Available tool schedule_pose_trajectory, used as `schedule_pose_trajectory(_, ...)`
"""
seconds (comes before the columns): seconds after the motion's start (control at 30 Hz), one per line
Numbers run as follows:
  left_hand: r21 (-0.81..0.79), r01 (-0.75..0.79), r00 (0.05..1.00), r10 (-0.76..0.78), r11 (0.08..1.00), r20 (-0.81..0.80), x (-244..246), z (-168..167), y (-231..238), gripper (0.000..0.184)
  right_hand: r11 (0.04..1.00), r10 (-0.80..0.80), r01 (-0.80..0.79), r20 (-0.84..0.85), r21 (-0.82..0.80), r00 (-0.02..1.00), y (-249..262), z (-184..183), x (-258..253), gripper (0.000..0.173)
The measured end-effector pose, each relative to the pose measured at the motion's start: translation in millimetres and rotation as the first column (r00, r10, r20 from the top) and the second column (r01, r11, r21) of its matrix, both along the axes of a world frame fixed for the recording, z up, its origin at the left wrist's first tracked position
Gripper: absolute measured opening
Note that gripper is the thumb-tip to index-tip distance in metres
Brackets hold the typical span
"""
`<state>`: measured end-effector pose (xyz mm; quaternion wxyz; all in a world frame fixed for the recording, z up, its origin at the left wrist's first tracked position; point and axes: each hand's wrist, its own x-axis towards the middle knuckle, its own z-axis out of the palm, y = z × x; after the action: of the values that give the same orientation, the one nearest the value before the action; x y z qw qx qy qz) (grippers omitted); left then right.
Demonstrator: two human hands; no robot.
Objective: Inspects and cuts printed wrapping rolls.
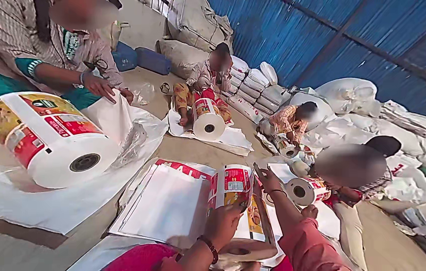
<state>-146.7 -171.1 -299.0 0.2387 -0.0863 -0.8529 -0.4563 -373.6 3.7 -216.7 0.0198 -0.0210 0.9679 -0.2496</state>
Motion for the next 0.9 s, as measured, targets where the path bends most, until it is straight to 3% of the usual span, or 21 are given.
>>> schedule_pose_trajectory(0.2,-0.004,-0.013,1.000,0.013,1.000,-0.007,-1,4,-1,0.026,0.996,0.002,-0.002,0.000,0.085,1.000,3,10,-2,0.048)
schedule_pose_trajectory(0.33,-0.032,0.052,0.993,-0.049,0.998,0.105,8,7,-2,0.032,0.997,-0.006,0.007,-0.002,0.082,1.000,17,3,6,0.045)
schedule_pose_trajectory(0.47,-0.007,-0.010,0.998,0.010,1.000,-0.057,-3,-7,-1,0.025,1.000,-0.027,0.027,0.018,0.011,0.999,15,1,-1,0.050)
schedule_pose_trajectory(0.6,-0.007,-0.015,0.993,0.014,1.000,-0.114,-3,-7,3,0.022,0.999,-0.043,0.042,0.026,0.013,0.999,15,1,3,0.051)
schedule_pose_trajectory(0.77,-0.010,-0.026,0.991,0.025,1.000,-0.130,-3,-7,3,0.020,1.000,-0.004,0.003,0.024,0.031,1.000,7,8,0,0.049)
schedule_pose_trajectory(0.9,-0.034,-0.028,0.996,0.025,0.999,-0.088,-3,-7,2,0.024,0.988,0.070,-0.073,0.023,0.134,0.997,3,13,-3,0.041)
